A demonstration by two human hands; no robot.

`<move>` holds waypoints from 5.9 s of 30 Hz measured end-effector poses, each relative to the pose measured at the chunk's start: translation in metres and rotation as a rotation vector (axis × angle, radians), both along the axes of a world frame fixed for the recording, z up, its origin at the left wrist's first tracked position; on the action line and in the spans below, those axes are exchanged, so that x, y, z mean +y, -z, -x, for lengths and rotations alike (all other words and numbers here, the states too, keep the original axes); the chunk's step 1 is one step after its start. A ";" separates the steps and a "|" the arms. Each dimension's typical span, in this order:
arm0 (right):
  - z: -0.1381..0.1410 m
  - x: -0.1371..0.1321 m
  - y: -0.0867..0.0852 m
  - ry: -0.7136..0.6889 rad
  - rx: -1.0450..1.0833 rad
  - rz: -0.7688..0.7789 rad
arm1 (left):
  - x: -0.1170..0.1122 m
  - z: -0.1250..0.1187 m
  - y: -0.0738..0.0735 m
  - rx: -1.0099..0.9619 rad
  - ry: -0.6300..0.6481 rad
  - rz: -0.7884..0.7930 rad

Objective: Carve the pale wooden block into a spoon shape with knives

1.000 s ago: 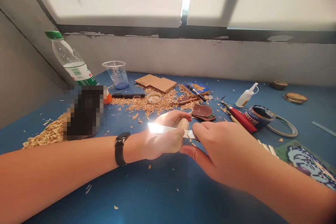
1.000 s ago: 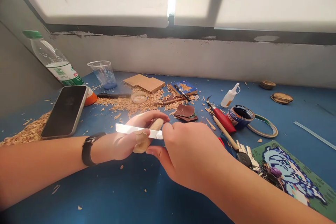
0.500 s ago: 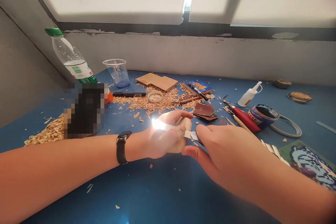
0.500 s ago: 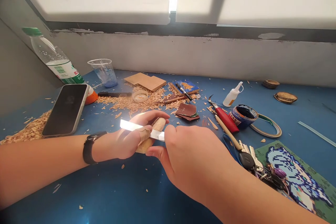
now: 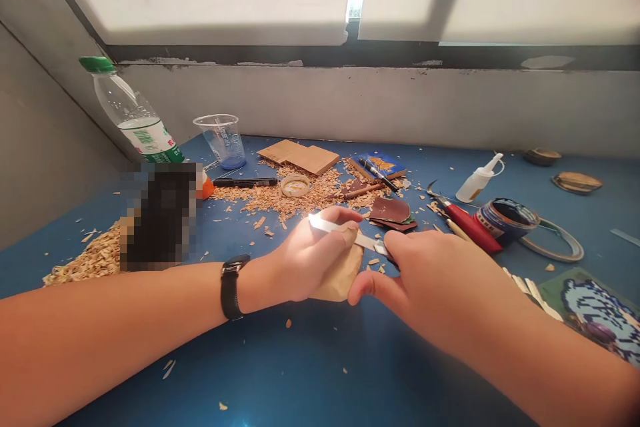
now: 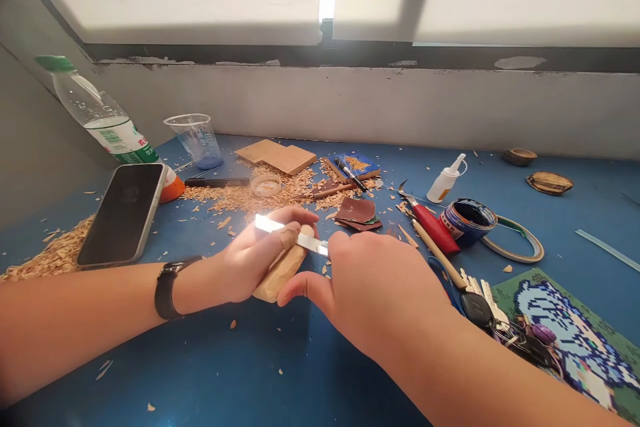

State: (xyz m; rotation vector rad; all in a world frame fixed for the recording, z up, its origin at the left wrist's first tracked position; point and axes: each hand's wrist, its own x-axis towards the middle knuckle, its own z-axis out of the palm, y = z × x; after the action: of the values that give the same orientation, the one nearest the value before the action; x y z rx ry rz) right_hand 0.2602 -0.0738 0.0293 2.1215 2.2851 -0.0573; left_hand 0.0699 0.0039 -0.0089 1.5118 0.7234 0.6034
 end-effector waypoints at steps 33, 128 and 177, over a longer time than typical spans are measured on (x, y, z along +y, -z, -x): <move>0.004 -0.013 0.016 -0.119 -0.101 -0.342 | -0.005 0.006 -0.010 0.078 -0.048 -0.223; 0.014 -0.033 -0.004 -0.405 0.263 -0.173 | 0.006 0.013 -0.005 -0.137 0.212 -0.712; 0.014 -0.027 0.021 -0.308 0.093 -0.573 | 0.000 0.012 0.003 -0.055 0.023 -0.527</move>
State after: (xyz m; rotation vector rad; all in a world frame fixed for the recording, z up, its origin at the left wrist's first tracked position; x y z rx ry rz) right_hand 0.2467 -0.1011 0.0087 1.9536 2.9276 0.5814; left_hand 0.0574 0.0035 -0.0120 1.9741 0.5236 0.8596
